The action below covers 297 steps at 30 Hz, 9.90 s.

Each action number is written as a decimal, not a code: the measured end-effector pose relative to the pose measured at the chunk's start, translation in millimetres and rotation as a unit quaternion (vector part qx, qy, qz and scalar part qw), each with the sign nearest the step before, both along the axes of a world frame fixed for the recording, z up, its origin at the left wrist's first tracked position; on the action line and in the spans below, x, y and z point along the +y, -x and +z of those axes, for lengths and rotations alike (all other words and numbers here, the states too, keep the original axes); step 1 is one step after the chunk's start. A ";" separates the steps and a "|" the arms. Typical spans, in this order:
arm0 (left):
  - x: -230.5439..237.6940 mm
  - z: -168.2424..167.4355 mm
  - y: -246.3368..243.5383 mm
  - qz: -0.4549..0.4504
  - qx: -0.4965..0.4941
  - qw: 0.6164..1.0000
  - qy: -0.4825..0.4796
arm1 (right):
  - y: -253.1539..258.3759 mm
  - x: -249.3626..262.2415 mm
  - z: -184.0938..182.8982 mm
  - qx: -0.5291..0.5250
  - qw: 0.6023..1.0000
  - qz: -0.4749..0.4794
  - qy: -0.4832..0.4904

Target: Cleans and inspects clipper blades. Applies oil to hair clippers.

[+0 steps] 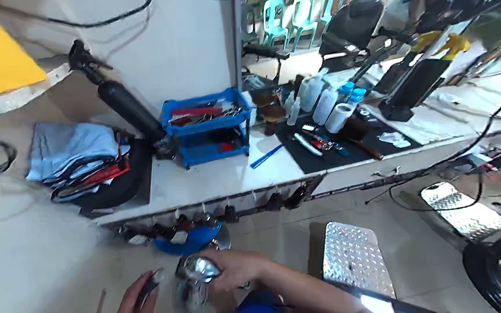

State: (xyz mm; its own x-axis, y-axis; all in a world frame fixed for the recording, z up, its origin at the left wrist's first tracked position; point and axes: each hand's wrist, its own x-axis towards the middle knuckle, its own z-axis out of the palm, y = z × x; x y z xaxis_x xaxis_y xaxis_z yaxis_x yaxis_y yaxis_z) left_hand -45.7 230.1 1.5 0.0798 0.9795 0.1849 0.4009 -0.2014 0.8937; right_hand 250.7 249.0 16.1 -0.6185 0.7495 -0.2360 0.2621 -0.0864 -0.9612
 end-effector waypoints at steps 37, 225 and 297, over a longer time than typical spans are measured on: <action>-85.6 -32.4 -108.1 -0.279 0.198 0.932 -0.121 | -1.4 -296.7 -22.4 -0.162 0.898 -0.397 0.098; 6.0 14.6 15.4 -0.111 -0.186 0.976 -0.007 | -30.4 -119.5 -42.6 0.417 0.825 -0.366 0.111; -47.1 2.1 -62.2 0.067 -0.220 0.973 -0.032 | -136.6 75.4 -80.8 -0.781 0.563 0.253 -0.094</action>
State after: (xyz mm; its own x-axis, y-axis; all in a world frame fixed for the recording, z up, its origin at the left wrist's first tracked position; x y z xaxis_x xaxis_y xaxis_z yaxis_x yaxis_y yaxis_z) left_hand 16.4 183.0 3.6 -0.1491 0.9608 0.2337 0.0080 -0.2351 0.9719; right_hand 387.3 324.5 -64.7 0.0891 0.6725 -0.7347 0.7453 0.4443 0.4971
